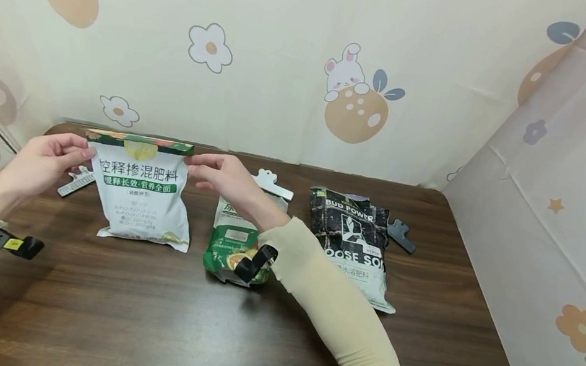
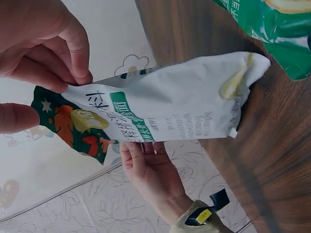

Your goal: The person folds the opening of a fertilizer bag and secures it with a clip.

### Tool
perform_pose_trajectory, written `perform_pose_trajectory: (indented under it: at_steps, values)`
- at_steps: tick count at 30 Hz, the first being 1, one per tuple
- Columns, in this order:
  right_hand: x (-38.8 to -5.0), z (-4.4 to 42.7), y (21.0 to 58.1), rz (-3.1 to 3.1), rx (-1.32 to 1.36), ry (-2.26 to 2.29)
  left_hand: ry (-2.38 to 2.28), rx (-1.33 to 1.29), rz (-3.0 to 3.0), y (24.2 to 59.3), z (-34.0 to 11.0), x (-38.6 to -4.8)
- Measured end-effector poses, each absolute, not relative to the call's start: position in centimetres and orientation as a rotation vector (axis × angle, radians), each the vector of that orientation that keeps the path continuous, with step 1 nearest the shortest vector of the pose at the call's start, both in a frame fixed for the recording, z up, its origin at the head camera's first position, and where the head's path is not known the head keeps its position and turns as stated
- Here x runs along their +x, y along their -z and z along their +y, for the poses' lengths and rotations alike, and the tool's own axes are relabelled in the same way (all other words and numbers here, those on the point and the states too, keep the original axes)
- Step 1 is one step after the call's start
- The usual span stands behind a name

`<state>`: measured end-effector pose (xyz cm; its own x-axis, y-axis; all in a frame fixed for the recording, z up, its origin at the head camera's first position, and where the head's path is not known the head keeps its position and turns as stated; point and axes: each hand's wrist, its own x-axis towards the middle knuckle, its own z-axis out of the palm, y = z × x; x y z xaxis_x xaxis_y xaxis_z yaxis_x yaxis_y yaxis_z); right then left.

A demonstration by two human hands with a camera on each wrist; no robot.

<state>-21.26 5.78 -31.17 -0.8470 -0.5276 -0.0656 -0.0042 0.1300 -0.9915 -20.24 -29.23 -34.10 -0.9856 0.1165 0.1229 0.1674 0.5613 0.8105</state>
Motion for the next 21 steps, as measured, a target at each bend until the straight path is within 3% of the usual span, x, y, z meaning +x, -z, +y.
perform_pose_trajectory:
  at_steps: [21]
  values:
    - [-20.6,6.3,30.6,2.108,-0.614,1.725,1.513,-0.222,-2.618,32.9,-28.7,-19.8]
